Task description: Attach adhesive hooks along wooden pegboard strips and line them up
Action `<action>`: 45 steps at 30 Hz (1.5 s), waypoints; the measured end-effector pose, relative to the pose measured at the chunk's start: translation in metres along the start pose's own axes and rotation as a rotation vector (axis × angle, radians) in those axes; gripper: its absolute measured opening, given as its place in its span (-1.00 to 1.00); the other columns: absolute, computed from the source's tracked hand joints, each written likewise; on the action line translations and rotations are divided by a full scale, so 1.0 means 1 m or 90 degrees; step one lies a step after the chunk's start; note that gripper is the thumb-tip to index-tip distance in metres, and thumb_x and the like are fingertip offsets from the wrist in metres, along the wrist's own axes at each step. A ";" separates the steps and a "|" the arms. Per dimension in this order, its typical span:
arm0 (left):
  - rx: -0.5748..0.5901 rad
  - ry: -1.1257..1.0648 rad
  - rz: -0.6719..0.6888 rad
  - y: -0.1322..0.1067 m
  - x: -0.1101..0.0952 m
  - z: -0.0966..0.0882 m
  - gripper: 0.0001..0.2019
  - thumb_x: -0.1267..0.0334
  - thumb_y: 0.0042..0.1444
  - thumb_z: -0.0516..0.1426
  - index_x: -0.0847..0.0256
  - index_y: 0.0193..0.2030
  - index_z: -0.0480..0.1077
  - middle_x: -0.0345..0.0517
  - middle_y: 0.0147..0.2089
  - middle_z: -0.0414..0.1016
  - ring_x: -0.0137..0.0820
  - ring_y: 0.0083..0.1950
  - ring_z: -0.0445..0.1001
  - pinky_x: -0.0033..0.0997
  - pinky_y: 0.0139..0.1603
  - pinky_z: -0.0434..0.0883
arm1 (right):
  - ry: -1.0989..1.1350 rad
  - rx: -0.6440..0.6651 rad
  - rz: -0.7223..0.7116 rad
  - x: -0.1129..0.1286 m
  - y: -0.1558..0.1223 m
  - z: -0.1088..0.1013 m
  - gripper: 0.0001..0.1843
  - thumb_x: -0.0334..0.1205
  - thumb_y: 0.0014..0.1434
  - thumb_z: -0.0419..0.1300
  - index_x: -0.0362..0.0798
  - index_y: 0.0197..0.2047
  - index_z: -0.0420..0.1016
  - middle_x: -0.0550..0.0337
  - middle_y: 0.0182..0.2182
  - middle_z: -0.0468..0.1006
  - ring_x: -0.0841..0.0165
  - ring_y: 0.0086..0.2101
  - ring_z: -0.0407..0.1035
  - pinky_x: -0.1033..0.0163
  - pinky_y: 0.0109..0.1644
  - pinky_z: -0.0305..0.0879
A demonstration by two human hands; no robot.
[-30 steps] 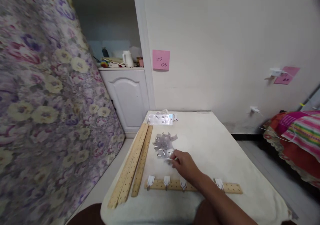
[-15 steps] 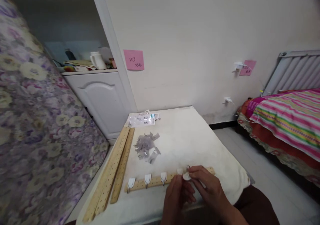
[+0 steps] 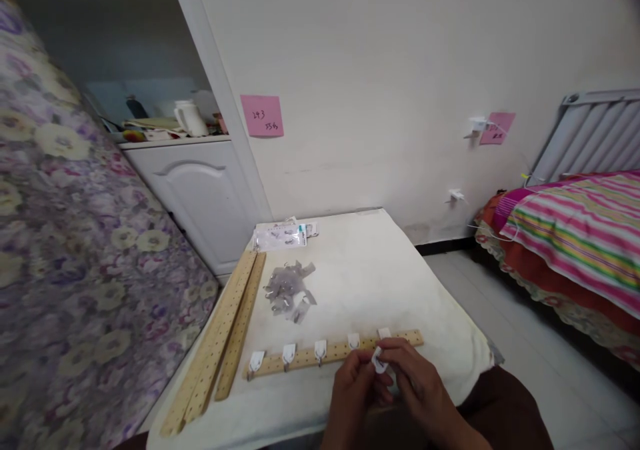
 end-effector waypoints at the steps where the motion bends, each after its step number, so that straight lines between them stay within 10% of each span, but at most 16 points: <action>1: 0.000 0.007 0.000 0.000 0.001 0.000 -0.62 -0.03 -0.12 0.22 0.22 -0.29 0.32 -0.24 -0.50 0.50 -0.46 -0.56 0.41 -0.47 -0.47 0.23 | 0.002 -0.001 0.001 -0.001 -0.001 0.000 -0.65 -0.39 0.24 -0.09 0.07 0.00 0.37 0.01 -0.02 0.43 0.28 0.01 0.36 0.16 0.04 0.38; 16: 0.077 0.058 0.038 -0.003 0.000 0.018 -0.67 0.30 -0.15 0.20 0.21 -0.16 0.35 -0.22 -0.42 0.50 -0.43 -0.45 0.46 -0.44 -0.37 0.33 | 0.109 -0.072 0.168 -0.021 -0.007 -0.005 -0.82 -0.21 0.22 0.04 0.04 -0.25 0.47 0.10 -0.17 0.49 0.28 -0.16 0.42 0.27 -0.13 0.39; 23: 0.131 0.084 0.074 -0.009 0.000 0.033 -0.69 0.17 -0.03 0.23 0.22 -0.14 0.35 -0.14 -0.30 0.49 -0.42 -0.36 0.46 -0.42 -0.31 0.33 | 0.212 -0.095 0.397 -0.060 -0.031 -0.004 -0.73 -0.10 0.10 0.19 0.01 -0.13 0.39 0.16 -0.34 0.52 0.29 -0.36 0.43 0.25 -0.31 0.38; 31: 0.135 0.151 0.043 -0.003 0.029 0.056 -0.69 0.08 -0.02 0.21 0.21 -0.20 0.33 -0.20 -0.40 0.45 -0.47 -0.47 0.41 -0.47 -0.42 0.29 | 0.412 -0.009 0.452 -0.068 -0.048 -0.006 -0.70 0.06 0.12 0.13 -0.01 -0.35 0.30 0.35 -0.62 0.38 0.42 -0.63 0.27 0.31 -0.51 0.22; 37: 0.162 0.352 0.039 0.005 0.057 0.060 -0.65 0.23 0.05 0.08 0.24 0.01 0.24 -0.16 -0.30 0.44 -0.43 -0.40 0.44 -0.41 -0.33 0.33 | 0.201 -0.012 0.404 -0.102 -0.022 -0.063 -0.75 -0.05 0.09 0.16 -0.08 -0.40 0.39 0.27 -0.51 0.39 0.40 -0.44 0.26 0.33 -0.36 0.17; 45: 0.228 0.820 0.143 0.008 0.049 0.082 -0.69 0.50 0.05 -0.04 0.25 -0.08 0.34 0.02 -0.09 0.44 -0.29 -0.07 0.37 -0.31 -0.03 0.30 | 0.188 0.123 0.360 -0.138 0.020 -0.052 -0.86 -0.20 0.06 0.15 -0.10 -0.44 0.39 0.30 -0.53 0.36 0.45 -0.49 0.20 0.35 -0.40 0.09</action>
Point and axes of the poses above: each hand's wrist, its own y-axis towards the middle knuckle, its own z-axis out of the palm, x = y × z, the point moved 10 cm from there along y, towards the middle knuckle
